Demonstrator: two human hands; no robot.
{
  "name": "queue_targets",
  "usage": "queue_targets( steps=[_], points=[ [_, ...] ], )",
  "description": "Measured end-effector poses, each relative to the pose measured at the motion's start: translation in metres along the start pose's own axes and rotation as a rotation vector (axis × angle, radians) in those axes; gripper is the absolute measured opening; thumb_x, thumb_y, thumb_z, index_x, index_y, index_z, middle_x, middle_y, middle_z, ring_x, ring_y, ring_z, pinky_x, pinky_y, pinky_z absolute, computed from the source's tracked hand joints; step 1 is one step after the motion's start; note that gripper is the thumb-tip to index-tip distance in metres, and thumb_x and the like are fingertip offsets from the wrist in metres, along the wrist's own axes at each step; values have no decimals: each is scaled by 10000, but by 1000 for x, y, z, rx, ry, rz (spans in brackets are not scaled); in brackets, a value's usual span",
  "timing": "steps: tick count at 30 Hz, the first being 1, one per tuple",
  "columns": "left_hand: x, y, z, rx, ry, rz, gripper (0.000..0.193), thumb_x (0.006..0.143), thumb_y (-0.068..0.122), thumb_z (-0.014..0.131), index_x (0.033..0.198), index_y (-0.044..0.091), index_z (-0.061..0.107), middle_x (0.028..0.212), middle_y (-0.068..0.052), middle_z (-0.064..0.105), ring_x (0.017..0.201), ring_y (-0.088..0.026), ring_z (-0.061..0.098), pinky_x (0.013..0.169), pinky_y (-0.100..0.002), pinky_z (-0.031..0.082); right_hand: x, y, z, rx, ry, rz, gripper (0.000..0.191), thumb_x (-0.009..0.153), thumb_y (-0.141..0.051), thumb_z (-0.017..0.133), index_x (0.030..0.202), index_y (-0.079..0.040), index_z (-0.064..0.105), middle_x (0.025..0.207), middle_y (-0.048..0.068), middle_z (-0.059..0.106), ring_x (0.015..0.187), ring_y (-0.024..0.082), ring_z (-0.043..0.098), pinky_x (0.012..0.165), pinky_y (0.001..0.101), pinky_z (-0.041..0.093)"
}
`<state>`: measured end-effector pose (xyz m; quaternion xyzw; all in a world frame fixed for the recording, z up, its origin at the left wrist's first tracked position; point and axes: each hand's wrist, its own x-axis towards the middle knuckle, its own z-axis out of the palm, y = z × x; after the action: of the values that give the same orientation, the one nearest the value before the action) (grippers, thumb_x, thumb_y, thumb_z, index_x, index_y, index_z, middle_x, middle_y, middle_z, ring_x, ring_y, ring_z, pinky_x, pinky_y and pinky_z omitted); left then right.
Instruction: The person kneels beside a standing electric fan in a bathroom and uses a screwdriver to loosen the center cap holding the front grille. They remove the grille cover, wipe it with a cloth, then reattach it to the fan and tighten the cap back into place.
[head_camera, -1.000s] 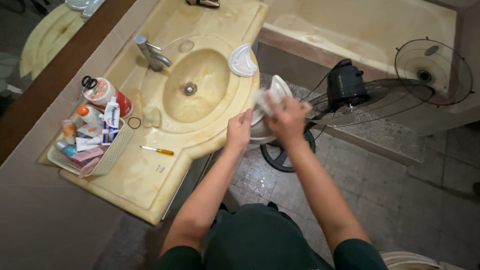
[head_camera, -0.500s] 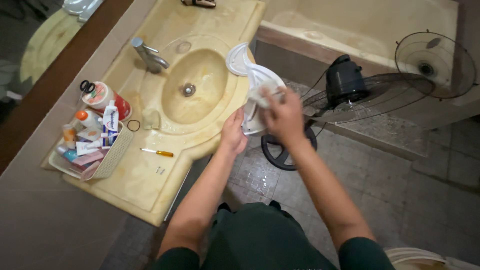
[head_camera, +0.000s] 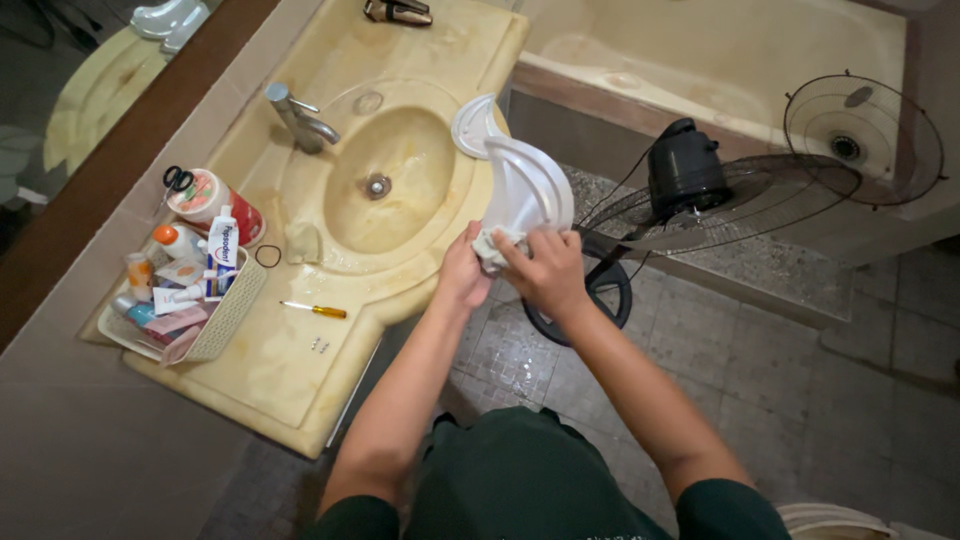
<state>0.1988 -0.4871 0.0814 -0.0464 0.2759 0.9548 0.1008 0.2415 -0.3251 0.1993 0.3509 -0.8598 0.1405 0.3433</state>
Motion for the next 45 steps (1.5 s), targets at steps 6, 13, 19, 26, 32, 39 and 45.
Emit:
queue_targets(
  steps=[6,13,19,26,32,39,45],
  points=[
    [-15,1,-3,966,164,309,359,1076,277,535,1180,-24,699,1037,-98,749,965,-151,644,885,-302,513,11,47,4,-103,38,310,528,799,-251,832,1311,-218,710,872,42,574,834,259,589,769,467,382],
    [-41,-1,13,979,78,313,401,1103,291,469,1156,-23,712,942,-67,741,878,-140,650,810,-290,528,6,70,-13,222,111,568,429,1013,-149,689,1440,-157,646,981,141,541,917,326,551,850,459,460],
    [-27,-13,13,939,82,335,249,963,32,538,1152,-39,684,1023,-106,754,952,-143,666,833,-324,553,-8,-6,-4,193,-3,151,616,775,-134,751,1377,-219,655,1071,164,598,989,359,574,870,483,463],
    [-36,-5,32,1147,-19,316,196,1067,95,575,1107,-53,696,886,-158,685,790,-177,600,731,-376,496,-16,25,-6,59,-7,202,566,849,-119,802,1380,-270,675,933,111,605,798,296,618,648,428,514],
    [-67,7,70,1494,-39,592,205,1024,162,638,1161,47,738,880,-196,733,797,-340,720,683,-419,550,-32,112,19,157,232,684,415,1047,-210,625,1453,-128,586,1213,215,635,1085,368,634,919,436,512],
    [-83,11,113,1715,-168,1017,340,1059,212,596,1354,48,633,1302,-135,713,1208,-331,691,1021,-436,533,-75,76,61,1420,352,1224,468,1096,-370,447,1444,-64,507,1308,68,628,1177,196,594,1010,368,503],
    [-99,16,127,1797,-258,1046,569,913,465,630,1315,62,636,1362,-132,654,1348,-337,528,1183,-572,276,-63,46,24,1467,329,1094,484,1020,-193,610,1459,-52,461,1272,82,637,1107,167,630,939,333,529]
  ],
)
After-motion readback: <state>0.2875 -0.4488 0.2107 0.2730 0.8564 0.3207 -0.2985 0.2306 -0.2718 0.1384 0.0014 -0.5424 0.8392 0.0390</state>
